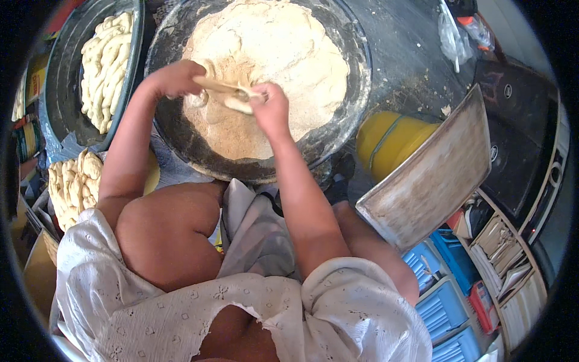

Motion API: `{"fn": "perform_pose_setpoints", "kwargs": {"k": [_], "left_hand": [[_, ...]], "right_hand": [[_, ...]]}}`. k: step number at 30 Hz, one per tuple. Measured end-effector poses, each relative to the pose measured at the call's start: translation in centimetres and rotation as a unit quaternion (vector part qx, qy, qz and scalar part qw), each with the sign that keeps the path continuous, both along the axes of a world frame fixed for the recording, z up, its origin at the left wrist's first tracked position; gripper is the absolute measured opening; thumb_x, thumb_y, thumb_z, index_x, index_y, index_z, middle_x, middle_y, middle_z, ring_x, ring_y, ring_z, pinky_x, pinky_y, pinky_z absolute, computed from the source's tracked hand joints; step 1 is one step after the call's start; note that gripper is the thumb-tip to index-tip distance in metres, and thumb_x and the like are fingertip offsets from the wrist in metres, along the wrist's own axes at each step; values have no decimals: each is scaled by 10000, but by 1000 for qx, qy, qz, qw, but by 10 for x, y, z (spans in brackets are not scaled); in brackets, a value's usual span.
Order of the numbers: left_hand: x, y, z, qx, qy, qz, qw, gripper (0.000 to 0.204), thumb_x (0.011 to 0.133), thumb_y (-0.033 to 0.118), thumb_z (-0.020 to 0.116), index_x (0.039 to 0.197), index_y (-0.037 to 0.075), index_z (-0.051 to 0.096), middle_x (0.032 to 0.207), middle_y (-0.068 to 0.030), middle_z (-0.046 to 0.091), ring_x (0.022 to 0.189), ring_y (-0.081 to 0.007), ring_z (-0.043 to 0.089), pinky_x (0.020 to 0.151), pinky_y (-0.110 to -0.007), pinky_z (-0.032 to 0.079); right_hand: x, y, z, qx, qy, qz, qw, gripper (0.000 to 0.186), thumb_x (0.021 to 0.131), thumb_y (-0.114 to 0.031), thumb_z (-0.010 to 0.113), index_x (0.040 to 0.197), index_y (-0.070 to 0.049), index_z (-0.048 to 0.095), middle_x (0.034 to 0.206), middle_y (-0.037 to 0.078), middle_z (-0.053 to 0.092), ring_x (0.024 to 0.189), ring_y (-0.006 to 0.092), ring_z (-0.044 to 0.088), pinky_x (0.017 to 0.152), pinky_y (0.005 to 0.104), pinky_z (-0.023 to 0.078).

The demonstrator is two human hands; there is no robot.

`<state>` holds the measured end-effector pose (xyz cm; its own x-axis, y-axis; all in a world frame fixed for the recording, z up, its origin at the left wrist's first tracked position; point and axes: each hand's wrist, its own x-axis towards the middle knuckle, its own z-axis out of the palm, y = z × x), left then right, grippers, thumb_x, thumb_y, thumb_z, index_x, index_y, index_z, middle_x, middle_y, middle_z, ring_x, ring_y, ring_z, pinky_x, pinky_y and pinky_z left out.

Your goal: The person kneads and stretches dough in a large bowl by hand, shapes portions of the dough into long strips, and arranges them onto a metal baking tray.

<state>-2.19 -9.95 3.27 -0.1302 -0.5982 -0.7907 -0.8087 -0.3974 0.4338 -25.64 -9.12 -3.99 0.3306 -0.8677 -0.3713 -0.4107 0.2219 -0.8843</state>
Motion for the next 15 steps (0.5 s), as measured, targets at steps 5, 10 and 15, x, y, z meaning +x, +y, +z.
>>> {"fn": "perform_pose_setpoints", "kwargs": {"k": [5,10,15], "left_hand": [[7,6,-66,-163,-174,-49,970,349,661,122,608,1004,57,603,1032,-147,595,945,-288,567,798,-371,442],[-43,15,-95,-280,-44,-60,957,317,738,168,529,1035,66,578,1022,-145,596,973,-301,551,840,-384,426],[-40,17,-97,-171,-75,-55,981,219,749,191,528,904,41,572,836,-172,611,831,-322,589,737,-406,443]], "right_hand": [[13,-33,-38,118,79,-78,987,313,723,-157,653,976,12,577,905,171,612,806,223,604,718,309,470],[31,-33,-39,107,193,203,954,396,744,-218,672,1038,27,572,888,171,627,825,221,616,714,318,485],[34,-57,-54,289,-25,-42,956,359,808,-114,572,1138,12,508,901,115,618,750,206,587,692,317,470]]}}
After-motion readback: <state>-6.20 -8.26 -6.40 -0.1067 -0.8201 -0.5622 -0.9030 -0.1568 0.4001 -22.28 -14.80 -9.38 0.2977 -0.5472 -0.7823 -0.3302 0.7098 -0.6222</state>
